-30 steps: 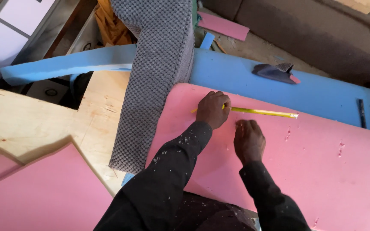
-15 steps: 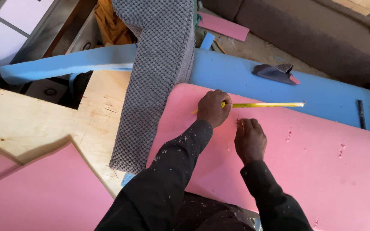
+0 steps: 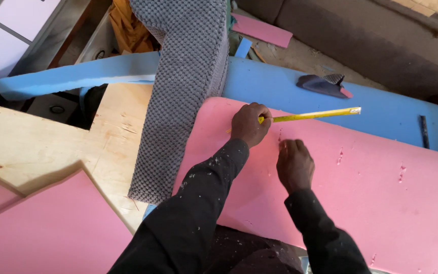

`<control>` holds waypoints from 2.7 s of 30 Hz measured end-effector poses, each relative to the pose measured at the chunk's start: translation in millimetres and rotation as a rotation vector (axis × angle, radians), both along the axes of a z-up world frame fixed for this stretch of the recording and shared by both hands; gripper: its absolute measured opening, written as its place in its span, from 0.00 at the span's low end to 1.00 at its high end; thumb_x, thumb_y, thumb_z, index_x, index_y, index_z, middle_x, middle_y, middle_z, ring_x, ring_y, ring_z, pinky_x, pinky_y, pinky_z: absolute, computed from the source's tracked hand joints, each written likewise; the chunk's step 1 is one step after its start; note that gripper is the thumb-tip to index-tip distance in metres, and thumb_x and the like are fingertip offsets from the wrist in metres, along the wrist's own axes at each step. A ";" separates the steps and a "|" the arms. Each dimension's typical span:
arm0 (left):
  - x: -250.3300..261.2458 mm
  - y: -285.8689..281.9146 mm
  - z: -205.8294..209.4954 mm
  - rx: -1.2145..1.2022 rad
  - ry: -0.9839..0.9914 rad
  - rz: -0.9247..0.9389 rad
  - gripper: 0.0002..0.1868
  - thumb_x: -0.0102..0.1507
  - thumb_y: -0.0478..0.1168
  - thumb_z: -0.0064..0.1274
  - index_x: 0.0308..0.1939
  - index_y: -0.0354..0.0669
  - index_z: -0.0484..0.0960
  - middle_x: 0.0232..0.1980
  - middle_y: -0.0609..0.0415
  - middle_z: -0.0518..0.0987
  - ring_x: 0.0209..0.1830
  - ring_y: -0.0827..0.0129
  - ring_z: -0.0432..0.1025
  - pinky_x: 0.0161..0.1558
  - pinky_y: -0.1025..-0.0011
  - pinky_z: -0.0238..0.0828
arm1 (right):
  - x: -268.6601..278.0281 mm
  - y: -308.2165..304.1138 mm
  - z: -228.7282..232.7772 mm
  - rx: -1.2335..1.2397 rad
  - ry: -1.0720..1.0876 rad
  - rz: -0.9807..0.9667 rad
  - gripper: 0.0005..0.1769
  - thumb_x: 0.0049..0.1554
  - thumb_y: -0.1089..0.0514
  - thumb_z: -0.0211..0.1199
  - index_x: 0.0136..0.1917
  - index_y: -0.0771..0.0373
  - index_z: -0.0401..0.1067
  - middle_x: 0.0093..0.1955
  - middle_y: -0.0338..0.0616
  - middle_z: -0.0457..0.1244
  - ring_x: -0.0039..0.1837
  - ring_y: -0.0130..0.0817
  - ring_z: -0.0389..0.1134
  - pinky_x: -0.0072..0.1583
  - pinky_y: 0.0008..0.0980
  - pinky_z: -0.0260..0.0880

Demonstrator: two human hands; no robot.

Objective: Measuring a piece of upholstery foam using a tape measure

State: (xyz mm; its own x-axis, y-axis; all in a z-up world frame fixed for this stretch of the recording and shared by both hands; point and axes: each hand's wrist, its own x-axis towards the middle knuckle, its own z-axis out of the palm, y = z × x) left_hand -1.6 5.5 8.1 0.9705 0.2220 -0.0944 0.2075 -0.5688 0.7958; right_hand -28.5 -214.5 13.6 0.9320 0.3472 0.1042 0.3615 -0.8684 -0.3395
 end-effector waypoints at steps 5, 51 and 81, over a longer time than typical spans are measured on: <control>-5.7 -0.8 3.2 0.048 -0.030 -0.034 0.04 0.67 0.46 0.61 0.40 0.58 0.82 0.44 0.56 0.83 0.56 0.49 0.82 0.58 0.50 0.85 | -56.9 -33.0 5.2 0.224 0.139 -0.093 0.04 0.71 0.54 0.66 0.57 0.52 0.80 0.52 0.44 0.69 0.54 0.58 0.79 0.50 0.59 0.83; -55.9 177.9 15.7 0.441 -0.056 -0.266 0.05 0.62 0.42 0.62 0.31 0.59 0.83 0.39 0.55 0.82 0.48 0.49 0.82 0.51 0.53 0.84 | -56.4 58.9 42.4 0.166 0.135 -0.111 0.05 0.68 0.56 0.67 0.57 0.54 0.77 0.88 0.47 0.63 0.83 0.57 0.67 0.69 0.63 0.79; -64.5 180.8 1.5 0.040 0.022 -0.095 0.02 0.72 0.40 0.61 0.45 0.57 0.86 0.46 0.53 0.86 0.57 0.47 0.82 0.55 0.44 0.91 | -36.6 186.7 3.0 0.067 0.040 0.031 0.03 0.70 0.51 0.70 0.55 0.47 0.81 0.49 0.36 0.69 0.51 0.53 0.80 0.50 0.58 0.84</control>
State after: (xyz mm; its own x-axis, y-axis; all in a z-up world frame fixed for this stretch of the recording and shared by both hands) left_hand -66.1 186.4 9.6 0.9851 0.1333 -0.1084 0.1681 -0.6179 0.7681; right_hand -65.1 -27.8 16.6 0.9248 0.3695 0.0913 0.3729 -0.8320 -0.4108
